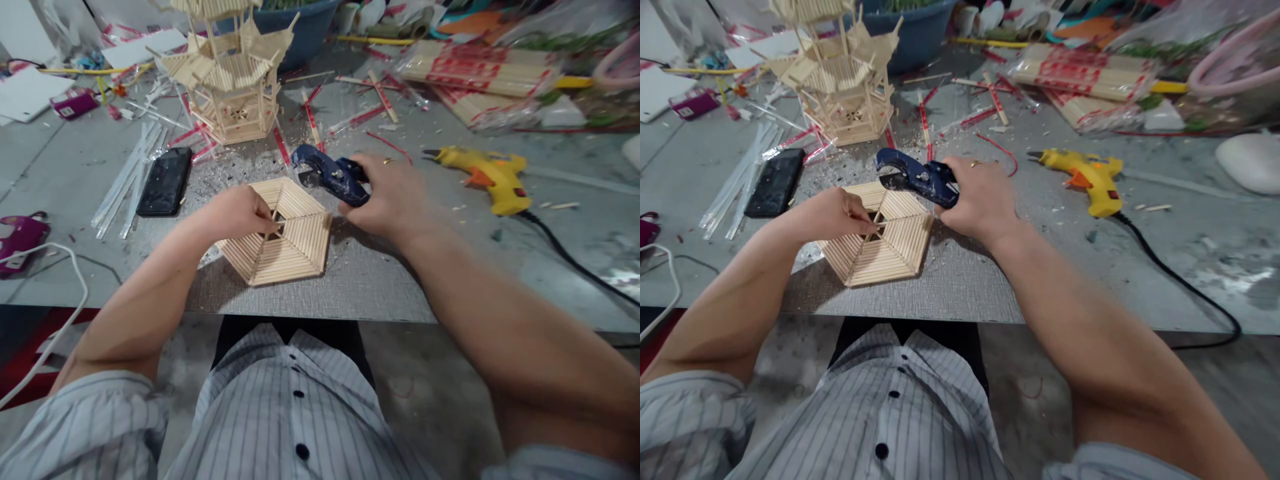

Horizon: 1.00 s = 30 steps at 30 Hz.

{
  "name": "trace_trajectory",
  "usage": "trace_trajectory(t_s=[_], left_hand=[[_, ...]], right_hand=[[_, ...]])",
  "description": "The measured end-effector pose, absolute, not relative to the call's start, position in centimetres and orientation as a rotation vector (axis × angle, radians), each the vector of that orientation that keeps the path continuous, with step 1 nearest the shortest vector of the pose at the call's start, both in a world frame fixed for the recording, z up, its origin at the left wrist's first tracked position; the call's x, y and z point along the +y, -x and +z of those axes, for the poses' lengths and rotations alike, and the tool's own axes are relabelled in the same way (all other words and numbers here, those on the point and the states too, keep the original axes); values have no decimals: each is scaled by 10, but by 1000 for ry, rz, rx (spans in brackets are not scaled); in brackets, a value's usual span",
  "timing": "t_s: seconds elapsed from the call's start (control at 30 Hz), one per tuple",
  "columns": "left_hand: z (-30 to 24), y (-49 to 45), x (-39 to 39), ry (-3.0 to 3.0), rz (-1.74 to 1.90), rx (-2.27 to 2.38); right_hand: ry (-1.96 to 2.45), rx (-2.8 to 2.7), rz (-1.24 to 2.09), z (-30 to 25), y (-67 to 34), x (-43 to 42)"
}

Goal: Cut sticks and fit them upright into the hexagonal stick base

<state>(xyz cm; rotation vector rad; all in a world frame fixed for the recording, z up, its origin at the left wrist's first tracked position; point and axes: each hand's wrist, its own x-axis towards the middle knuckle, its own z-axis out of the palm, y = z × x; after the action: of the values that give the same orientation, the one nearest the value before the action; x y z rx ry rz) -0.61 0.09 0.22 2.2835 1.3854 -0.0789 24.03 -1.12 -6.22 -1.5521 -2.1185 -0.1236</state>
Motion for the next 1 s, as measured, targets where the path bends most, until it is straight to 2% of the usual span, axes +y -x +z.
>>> trace_trajectory(t_s=[0.3, 0.67, 1.0], left_hand=[[5, 1, -4, -2243, -243, 1318], [-10, 9, 7, -2221, -32, 1106], [-8, 5, 6, -2229, -44, 1141]], right_hand=[[1576, -2129, -26, -61, -240, -13], [1581, -2145, -82, -62, -238, -13], [1570, -2163, -75, -59, -236, -16]])
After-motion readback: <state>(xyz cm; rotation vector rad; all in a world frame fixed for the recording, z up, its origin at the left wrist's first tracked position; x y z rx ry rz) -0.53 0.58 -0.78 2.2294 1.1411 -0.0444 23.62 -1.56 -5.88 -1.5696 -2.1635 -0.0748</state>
